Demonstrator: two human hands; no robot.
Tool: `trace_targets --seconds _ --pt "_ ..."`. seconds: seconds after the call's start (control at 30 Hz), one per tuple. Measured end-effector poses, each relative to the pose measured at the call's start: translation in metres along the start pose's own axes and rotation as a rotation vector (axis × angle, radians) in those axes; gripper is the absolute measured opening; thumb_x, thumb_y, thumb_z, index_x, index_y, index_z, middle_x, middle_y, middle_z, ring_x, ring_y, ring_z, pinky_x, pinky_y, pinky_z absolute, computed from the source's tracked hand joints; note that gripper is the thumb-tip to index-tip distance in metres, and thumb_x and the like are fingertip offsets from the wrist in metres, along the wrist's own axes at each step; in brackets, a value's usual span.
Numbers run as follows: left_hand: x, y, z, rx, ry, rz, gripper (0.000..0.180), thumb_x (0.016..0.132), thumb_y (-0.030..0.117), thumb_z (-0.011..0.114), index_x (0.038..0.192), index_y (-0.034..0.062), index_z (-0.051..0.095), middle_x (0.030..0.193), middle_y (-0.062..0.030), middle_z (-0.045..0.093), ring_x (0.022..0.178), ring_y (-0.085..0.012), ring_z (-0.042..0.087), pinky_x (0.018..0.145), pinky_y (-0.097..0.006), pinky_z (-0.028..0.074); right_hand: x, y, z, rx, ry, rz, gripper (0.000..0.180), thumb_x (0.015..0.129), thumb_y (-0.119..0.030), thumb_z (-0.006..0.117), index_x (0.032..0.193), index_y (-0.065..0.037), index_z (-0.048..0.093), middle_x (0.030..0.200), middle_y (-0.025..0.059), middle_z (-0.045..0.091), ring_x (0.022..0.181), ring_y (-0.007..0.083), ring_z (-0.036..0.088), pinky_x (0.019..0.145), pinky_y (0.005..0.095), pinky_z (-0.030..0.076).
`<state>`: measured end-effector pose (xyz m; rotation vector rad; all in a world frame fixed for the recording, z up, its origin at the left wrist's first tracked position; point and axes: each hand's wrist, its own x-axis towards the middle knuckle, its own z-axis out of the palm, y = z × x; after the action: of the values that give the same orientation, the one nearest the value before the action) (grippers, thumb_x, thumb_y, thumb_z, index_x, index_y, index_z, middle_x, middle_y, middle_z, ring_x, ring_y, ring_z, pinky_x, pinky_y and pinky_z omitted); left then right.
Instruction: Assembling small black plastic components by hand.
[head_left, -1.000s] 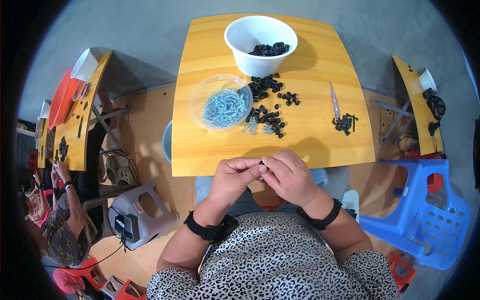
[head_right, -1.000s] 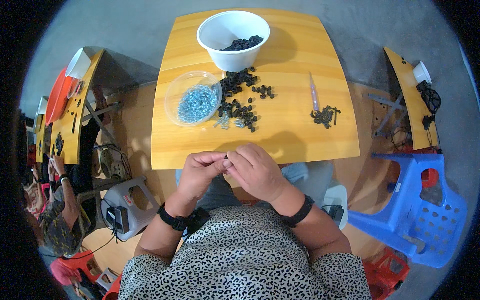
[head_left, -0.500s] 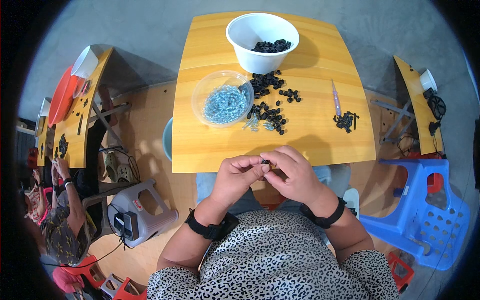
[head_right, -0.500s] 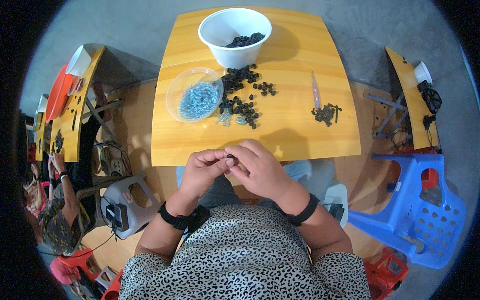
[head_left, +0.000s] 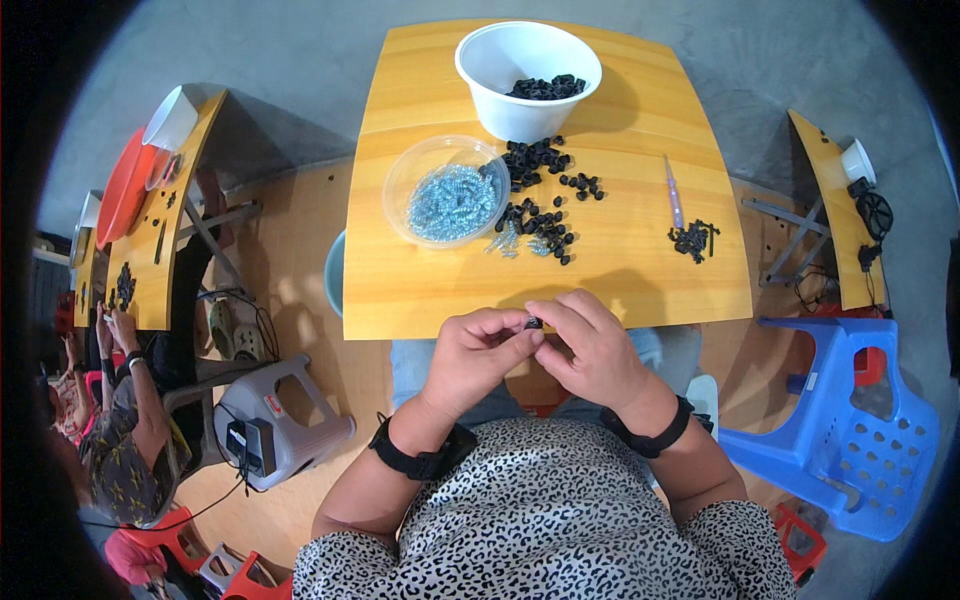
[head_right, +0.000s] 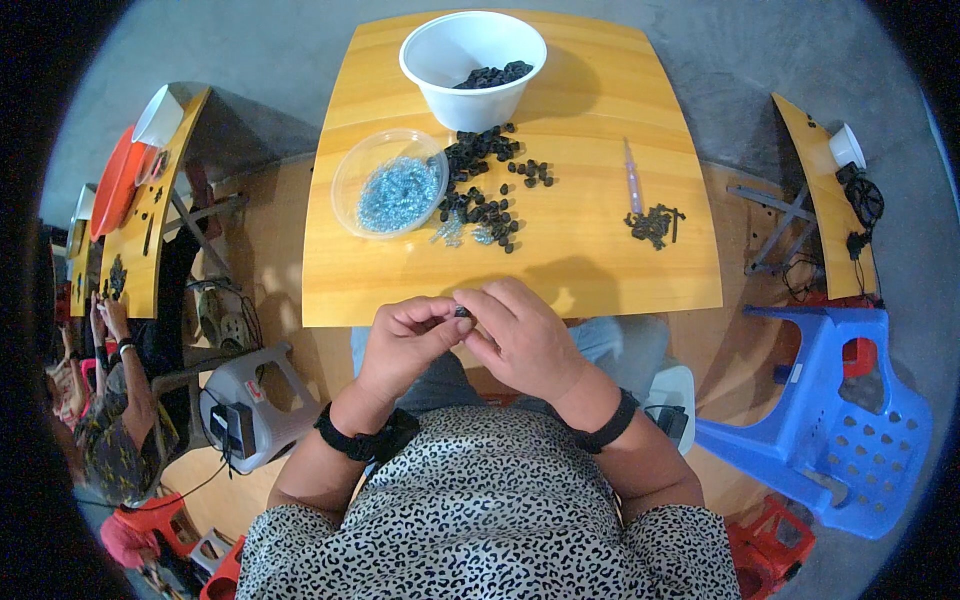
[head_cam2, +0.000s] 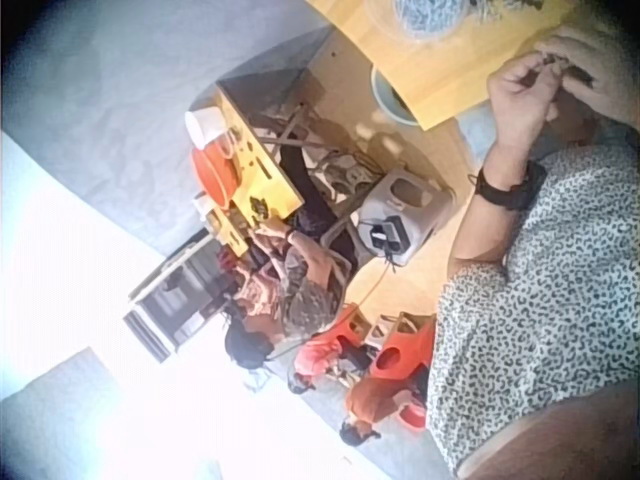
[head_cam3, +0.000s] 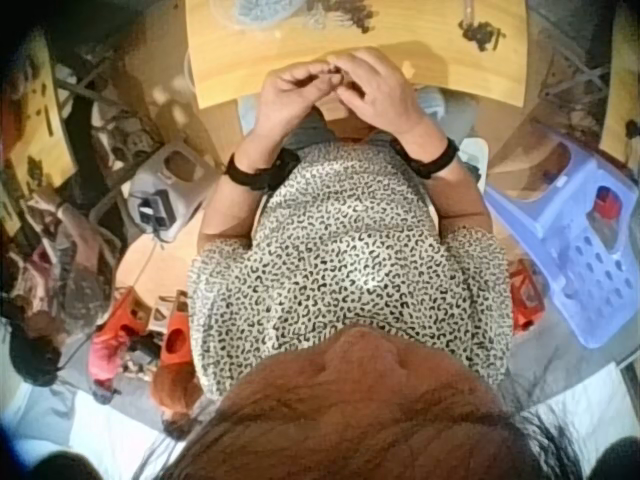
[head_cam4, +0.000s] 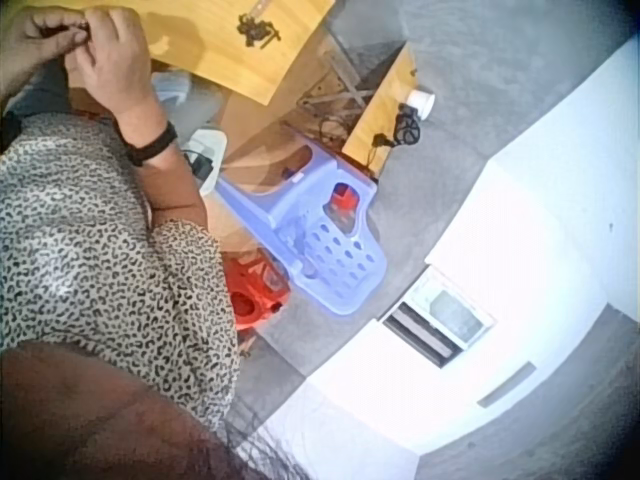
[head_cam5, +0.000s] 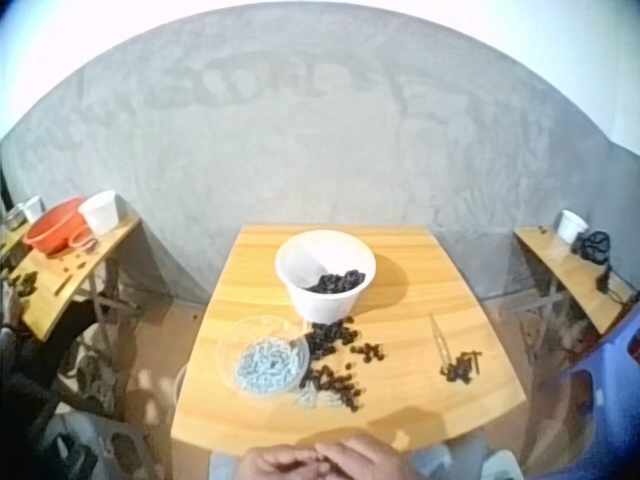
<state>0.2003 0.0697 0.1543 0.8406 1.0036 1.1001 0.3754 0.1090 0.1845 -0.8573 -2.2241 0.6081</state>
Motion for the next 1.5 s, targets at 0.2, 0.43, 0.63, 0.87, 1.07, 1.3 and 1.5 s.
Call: trace_targets --seconds 0.2,0.43,0.63,0.87,1.07,1.3,1.5 --pt "-0.002 0.004 0.003 0.026 0.013 0.032 0.018 0.088 0.004 0.07 0.105 -0.002 0.07 0.089 -0.0006 0.068 0.079 -0.0049 0.06 0.068 -0.02 0.05 0.0 -0.002 0.0 -0.049 0.002 -0.025 0.044 0.07 -0.006 0.073 0.113 -0.002 0.059 0.09 0.011 0.055 0.083 0.0296 0.057 0.071 0.0386 0.049" --pt "-0.004 0.002 0.003 0.011 0.046 0.034 0.019 0.089 0.006 0.07 0.108 0.0004 0.071 0.085 0.0022 0.067 0.067 -0.0011 0.054 0.058 -0.018 0.044 0.001 -0.001 0.0 -0.098 0.012 -0.11 0.041 0.071 -0.005 0.072 0.11 0.0 0.061 0.086 0.0111 0.053 0.078 0.0291 0.056 0.069 0.039 0.049" --pt "-0.005 0.006 0.0 0.094 0.025 -0.054 0.018 0.089 0.0 0.067 0.107 -0.0047 0.068 0.099 -0.0083 0.07 0.09 -0.0112 0.064 0.081 -0.024 0.053 0.0 0.0 0.001 -0.151 -0.038 -0.172 0.04 0.072 -0.005 0.071 0.109 0.005 0.06 0.083 0.0118 0.052 0.075 0.0292 0.056 0.068 0.0391 0.049" --pt "-0.001 -0.001 -0.005 0.001 0.018 -0.073 0.019 0.09 0.003 0.067 0.107 -0.0043 0.068 0.096 -0.0077 0.071 0.085 -0.0116 0.065 0.079 -0.025 0.053 -0.002 0.001 -0.001 0.013 0.008 0.102 0.035 0.075 -0.004 0.072 0.109 -0.001 0.064 0.086 0.0117 0.059 0.075 0.0259 0.059 0.067 0.0342 0.05" --pt "0.005 -0.006 -0.011 -0.052 0.04 -0.021 0.02 0.091 0.007 0.067 0.108 -0.0027 0.067 0.094 -0.007 0.07 0.083 -0.0124 0.064 0.076 -0.026 0.052 -0.016 0.048 -0.013 0.07 0.183 0.451 0.014 0.081 -0.001 0.068 0.095 -0.001 0.068 0.08 0.0048 0.061 0.066 0.0099 0.057 0.059 0.0232 0.046" --pt "0.006 -0.003 -0.007 -0.07 0.016 -0.059 0.021 0.091 0.008 0.067 0.109 -0.0021 0.067 0.094 -0.0066 0.07 0.084 -0.0124 0.064 0.074 -0.025 0.052 -0.007 0.065 0.003 0.036 0.214 0.547 0.016 0.078 -0.004 0.07 0.093 -0.001 0.065 0.079 0.0106 0.062 0.067 0.0214 0.062 0.061 0.0318 0.05" --pt "0.005 -0.005 -0.012 -0.09 0.033 -0.048 0.021 0.09 0.007 0.068 0.108 -0.002 0.067 0.093 -0.0064 0.071 0.083 -0.0122 0.065 0.074 -0.025 0.052 0.006 0.066 0.014 -0.047 0.183 0.546 0.018 0.076 -0.008 0.072 0.091 -0.002 0.065 0.079 0.0113 0.062 0.069 0.0252 0.062 0.062 0.0347 0.05"
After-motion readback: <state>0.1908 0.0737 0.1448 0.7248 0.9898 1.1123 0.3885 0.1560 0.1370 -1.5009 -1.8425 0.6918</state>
